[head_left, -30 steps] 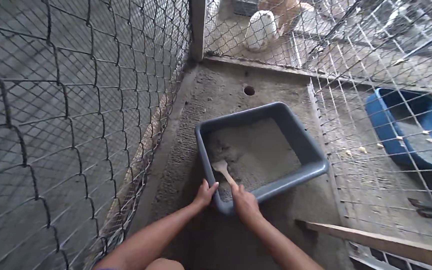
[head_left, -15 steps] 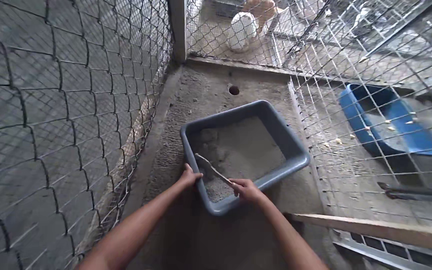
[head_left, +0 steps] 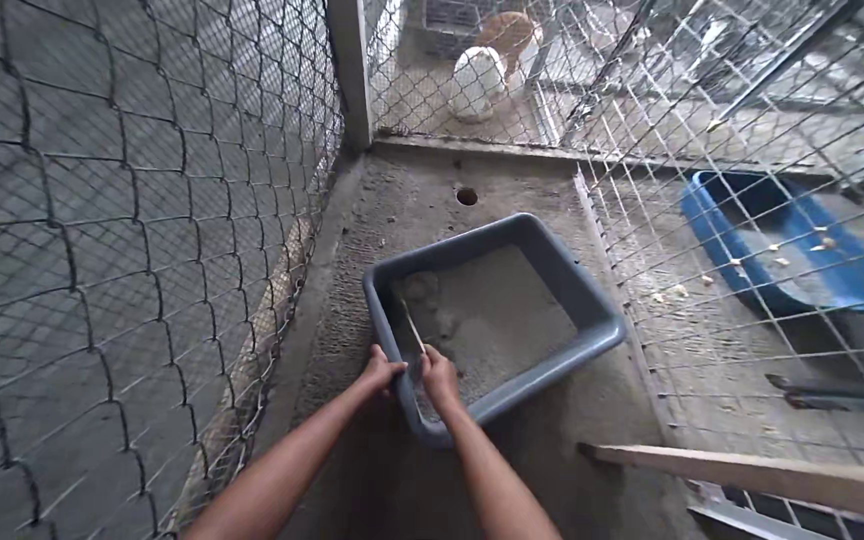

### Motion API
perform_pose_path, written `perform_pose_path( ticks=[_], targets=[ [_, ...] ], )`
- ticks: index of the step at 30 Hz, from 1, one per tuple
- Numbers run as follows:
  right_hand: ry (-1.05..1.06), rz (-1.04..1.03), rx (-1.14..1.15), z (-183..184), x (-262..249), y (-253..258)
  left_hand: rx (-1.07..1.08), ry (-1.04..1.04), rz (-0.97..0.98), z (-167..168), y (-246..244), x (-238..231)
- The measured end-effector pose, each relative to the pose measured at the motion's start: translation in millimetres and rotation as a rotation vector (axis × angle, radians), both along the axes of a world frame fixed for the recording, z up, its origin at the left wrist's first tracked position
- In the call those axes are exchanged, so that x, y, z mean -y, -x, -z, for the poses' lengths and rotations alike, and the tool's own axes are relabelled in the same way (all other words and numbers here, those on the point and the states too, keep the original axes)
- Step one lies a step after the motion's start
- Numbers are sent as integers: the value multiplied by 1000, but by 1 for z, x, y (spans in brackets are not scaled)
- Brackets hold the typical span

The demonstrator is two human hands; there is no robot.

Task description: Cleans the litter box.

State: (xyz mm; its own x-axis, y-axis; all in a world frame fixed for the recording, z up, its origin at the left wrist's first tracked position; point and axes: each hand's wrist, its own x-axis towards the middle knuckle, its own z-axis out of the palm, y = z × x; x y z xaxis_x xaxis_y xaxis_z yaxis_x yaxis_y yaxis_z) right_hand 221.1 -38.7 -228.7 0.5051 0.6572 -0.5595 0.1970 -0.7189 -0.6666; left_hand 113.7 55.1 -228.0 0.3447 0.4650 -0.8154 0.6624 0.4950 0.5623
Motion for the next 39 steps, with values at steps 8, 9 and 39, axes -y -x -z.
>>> perform_pose_path(
  ticks=[8, 9, 39],
  targets=[
    [375, -121, 277, -89, 53, -85, 22, 36, -7, -1, -2, -2],
    [471, -245, 330, -116, 63, -83, 24, 35, -6, 0, -2, -2],
    [60, -44, -153, 7, -20, 4, 34, 33, 27, 1, 0, -4]
  ],
)
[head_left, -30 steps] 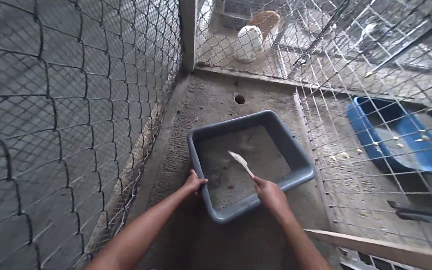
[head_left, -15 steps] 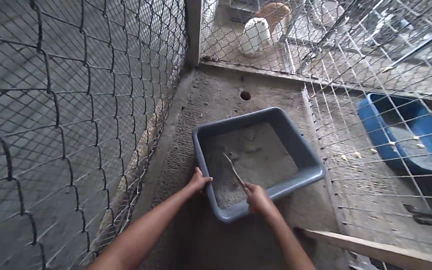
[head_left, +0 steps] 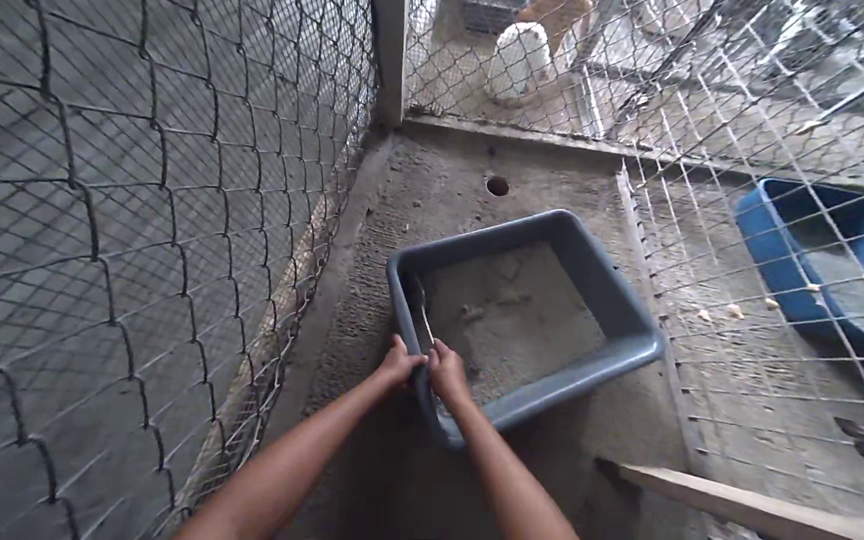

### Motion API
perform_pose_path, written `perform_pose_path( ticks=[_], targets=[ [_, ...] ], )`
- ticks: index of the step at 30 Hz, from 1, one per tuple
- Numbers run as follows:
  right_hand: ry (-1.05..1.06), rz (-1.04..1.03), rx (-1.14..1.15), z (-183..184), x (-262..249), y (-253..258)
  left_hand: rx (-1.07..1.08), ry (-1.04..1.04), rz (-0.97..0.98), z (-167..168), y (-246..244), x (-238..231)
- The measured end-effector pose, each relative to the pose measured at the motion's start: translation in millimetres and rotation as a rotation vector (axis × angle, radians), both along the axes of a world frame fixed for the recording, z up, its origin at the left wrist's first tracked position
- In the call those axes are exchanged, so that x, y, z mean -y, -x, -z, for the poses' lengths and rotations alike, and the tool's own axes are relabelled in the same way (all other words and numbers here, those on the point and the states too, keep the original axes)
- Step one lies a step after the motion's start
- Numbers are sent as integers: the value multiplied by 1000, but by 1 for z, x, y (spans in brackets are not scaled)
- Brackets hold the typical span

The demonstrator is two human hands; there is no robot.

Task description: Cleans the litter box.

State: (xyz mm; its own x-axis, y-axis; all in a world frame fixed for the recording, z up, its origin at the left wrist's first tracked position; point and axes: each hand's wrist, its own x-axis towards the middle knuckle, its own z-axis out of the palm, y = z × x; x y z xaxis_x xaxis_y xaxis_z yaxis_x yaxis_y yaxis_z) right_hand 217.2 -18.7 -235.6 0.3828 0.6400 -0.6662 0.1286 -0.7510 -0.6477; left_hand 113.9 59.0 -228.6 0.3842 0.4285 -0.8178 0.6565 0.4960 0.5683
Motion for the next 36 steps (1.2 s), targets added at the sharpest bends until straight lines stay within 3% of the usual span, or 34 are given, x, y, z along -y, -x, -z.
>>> perform_pose_path(
  ticks=[2, 4, 8, 11, 14, 20, 25, 29, 32, 34, 36],
  targets=[
    [6, 183, -54, 2, -5, 6, 1, -14, 1, -2, 1, 0],
    [6, 229, -31, -5, -12, -1, 8, -38, 9, -4, 1, -2],
    [190, 3, 279, -44, 3, -27, -4, -19, 20, -2, 2, -2],
    [390, -212, 470, -95, 12, -61, 12, -26, 6, -1, 1, -4],
    [489, -363, 604, -133, -5, -73, 1, -18, 18, -2, 2, -1],
    [405, -356, 490, -110, -70, -32, 24, -33, 11, 0, 2, -3],
    [350, -506, 453, -100, -67, 18, 35, -112, 72, 2, 6, 2],
    [378, -746, 562, -85, -34, -3, 10, -47, 24, 1, 3, 0],
    [438, -935, 595, -112, -7, -22, 1, -28, 25, 1, 0, -2],
    [450, -917, 554, -137, -2, -28, 25, -29, 2, 2, 2, 0],
    [424, -789, 555, -134, -12, -33, 35, -26, 8, 4, 3, 2]
  ],
)
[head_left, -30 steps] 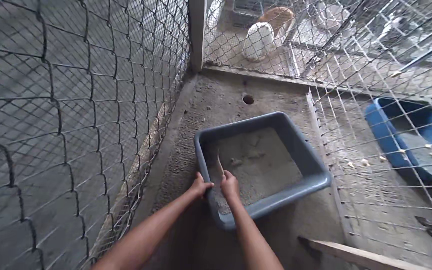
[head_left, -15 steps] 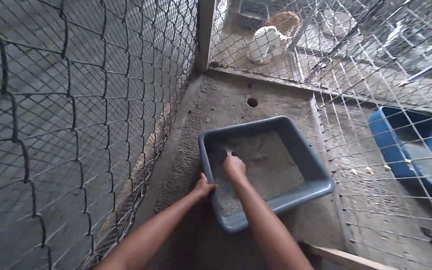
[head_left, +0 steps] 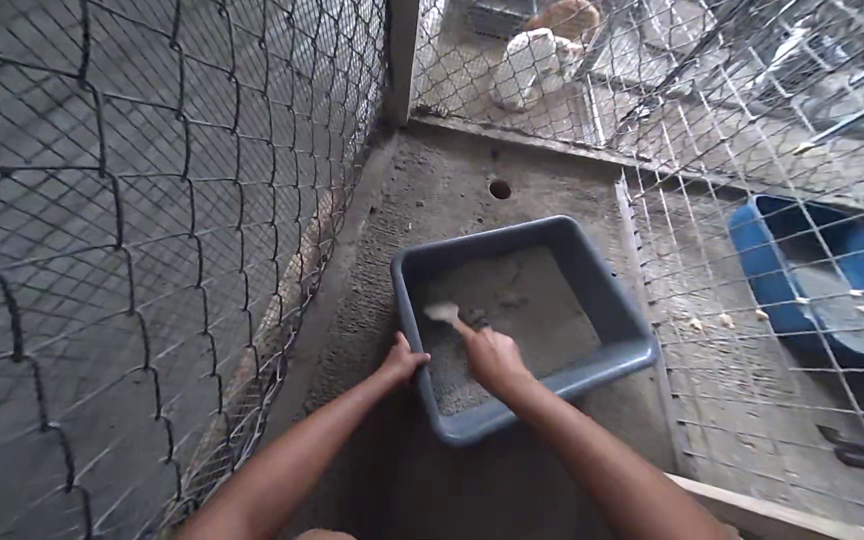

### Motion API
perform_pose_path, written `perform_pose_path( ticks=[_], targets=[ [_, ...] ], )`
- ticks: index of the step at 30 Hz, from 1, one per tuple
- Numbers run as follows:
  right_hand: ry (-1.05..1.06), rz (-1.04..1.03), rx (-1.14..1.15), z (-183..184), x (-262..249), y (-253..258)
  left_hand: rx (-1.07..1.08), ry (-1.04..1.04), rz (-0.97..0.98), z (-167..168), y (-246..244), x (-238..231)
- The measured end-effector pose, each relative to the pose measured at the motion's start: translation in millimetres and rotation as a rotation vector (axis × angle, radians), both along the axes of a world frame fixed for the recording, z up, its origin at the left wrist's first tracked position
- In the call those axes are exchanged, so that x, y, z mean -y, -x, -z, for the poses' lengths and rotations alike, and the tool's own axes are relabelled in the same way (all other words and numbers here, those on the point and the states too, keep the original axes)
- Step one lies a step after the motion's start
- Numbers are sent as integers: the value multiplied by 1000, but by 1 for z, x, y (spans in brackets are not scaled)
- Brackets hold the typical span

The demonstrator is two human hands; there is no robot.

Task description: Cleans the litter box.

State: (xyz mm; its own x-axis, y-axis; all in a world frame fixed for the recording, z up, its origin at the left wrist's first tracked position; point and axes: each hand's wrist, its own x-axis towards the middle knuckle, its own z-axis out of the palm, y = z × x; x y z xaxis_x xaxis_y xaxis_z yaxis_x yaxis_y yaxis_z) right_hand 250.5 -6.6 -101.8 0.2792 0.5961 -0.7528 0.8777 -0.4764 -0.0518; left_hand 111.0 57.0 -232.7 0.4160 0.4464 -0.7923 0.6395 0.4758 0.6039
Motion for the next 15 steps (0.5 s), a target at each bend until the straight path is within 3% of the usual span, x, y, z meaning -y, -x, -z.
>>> perform_pose_path(
  ticks=[3, 6, 10, 15],
  targets=[
    [-122, 211, -9, 21, -38, 2, 1, -20, 3, 0, -2, -1],
    [-157, 259, -73, 29, -57, 28, 24, -71, 4, 2, 1, -2],
    [-102, 139, -69, 51, -16, 42, -42, -110, 47, 1, -1, 4],
    [32, -73, -18, 32, 40, 18, -14, -82, -12, 3, -4, 2]
  ],
)
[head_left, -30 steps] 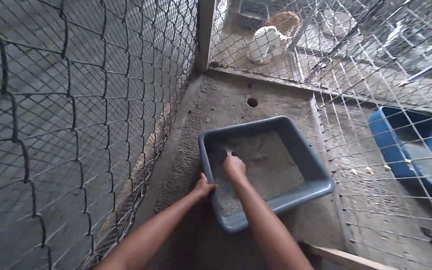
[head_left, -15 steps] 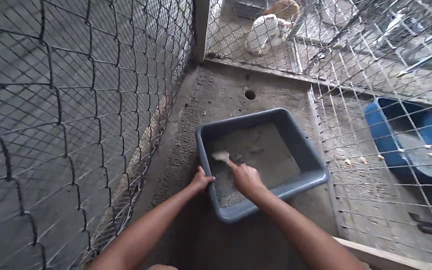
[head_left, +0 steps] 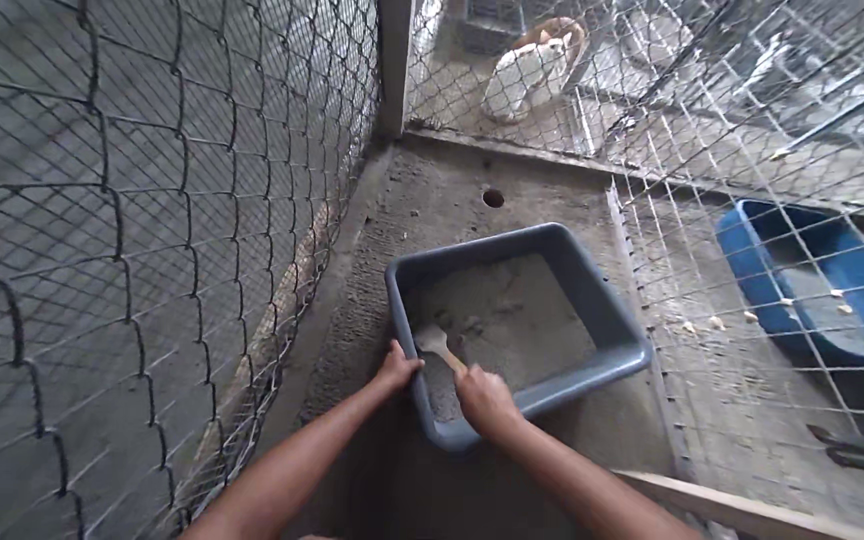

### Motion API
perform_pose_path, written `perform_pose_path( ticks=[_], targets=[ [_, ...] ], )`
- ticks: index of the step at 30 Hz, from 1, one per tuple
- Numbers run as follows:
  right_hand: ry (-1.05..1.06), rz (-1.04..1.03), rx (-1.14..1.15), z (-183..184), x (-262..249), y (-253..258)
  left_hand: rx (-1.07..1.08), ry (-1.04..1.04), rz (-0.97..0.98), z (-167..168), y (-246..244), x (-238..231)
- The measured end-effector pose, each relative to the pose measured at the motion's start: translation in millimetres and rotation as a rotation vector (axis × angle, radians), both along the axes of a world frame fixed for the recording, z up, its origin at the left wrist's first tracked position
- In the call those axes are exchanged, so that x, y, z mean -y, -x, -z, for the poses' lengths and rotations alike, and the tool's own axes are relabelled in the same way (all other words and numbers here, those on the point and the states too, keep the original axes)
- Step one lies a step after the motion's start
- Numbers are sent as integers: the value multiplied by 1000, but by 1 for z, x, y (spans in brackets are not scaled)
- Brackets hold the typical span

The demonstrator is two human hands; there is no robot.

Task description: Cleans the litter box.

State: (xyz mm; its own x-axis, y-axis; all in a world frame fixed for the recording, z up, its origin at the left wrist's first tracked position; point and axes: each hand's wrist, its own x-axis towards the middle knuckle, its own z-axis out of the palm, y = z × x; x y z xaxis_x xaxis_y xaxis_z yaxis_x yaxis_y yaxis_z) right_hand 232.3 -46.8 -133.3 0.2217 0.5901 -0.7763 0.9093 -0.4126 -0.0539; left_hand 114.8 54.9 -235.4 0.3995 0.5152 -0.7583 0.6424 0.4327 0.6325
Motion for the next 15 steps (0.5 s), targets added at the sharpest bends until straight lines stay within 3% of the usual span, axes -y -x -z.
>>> perform_pose_path(
  ticks=[6, 12, 15],
  targets=[
    [-124, 194, 42, 45, -55, 23, -29, -21, 29, -1, 1, -2],
    [-28, 105, 28, 22, -6, 31, -12, -10, -13, -2, -2, -1],
    [-101, 208, 8, 38, -34, 31, -44, -57, 18, -3, -2, 3]
  ],
)
